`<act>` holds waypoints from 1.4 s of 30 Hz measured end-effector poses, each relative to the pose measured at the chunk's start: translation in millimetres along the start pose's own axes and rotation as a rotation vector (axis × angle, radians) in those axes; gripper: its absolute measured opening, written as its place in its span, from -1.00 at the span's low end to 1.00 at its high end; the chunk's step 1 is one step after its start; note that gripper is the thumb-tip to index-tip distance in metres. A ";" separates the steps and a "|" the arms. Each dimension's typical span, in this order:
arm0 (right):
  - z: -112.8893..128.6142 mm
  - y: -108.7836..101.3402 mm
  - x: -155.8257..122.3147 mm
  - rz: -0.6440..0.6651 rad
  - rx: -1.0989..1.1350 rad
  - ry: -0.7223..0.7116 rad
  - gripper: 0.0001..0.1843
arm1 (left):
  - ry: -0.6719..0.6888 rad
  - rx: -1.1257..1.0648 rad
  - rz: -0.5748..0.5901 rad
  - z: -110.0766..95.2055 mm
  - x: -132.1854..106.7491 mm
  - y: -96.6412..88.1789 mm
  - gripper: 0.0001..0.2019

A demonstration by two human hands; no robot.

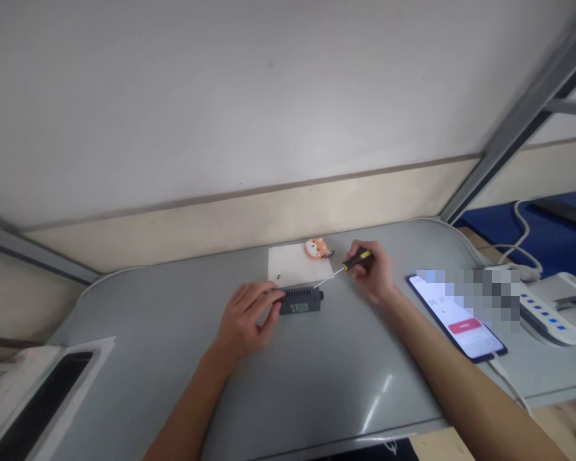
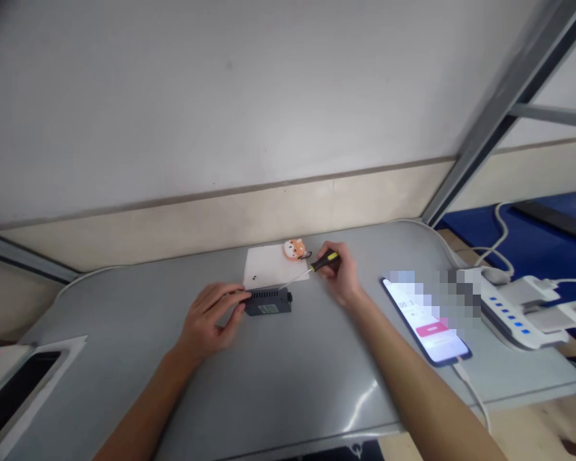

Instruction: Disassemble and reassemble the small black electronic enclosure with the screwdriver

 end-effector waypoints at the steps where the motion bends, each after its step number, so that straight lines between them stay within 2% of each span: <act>1: -0.2 -0.2 -0.2 0.003 -0.015 0.002 -0.69 | 0.008 0.009 0.011 -2.1 2.3 2.3 -0.77; 7: -5.4 -0.7 1.0 0.014 -0.069 -0.008 -0.67 | 0.086 -0.003 0.121 -15.9 25.4 23.1 -0.79; 11: -5.9 -2.8 3.5 0.003 -0.057 -0.003 -0.69 | 0.094 -0.025 0.110 -21.8 32.6 33.4 -0.82; 18: -5.8 -6.0 9.0 -0.025 -0.043 -0.013 -0.68 | 0.069 -0.014 0.053 -24.8 24.0 42.0 -0.78; 25: -3.3 -6.0 8.4 -0.021 -0.087 -0.050 -0.68 | 0.108 -0.024 0.016 -20.7 23.3 45.2 -0.80; 32: -2.6 -9.5 9.0 0.040 -0.134 -0.062 -0.66 | 0.123 0.013 0.009 -19.8 20.1 43.6 -0.82; 42: 1.1 -10.8 9.5 0.022 -0.149 -0.090 -0.67 | 0.114 0.007 0.002 -22.1 20.8 42.5 -0.83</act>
Point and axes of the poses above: each hand's wrist, its own x-axis towards the middle knuckle, its own y-axis out of the palm, z = x × y, the point moved 1 cm from there along x, towards the middle knuckle, and after that the axes turned 9 degrees about -z, right-handed, at the moved point
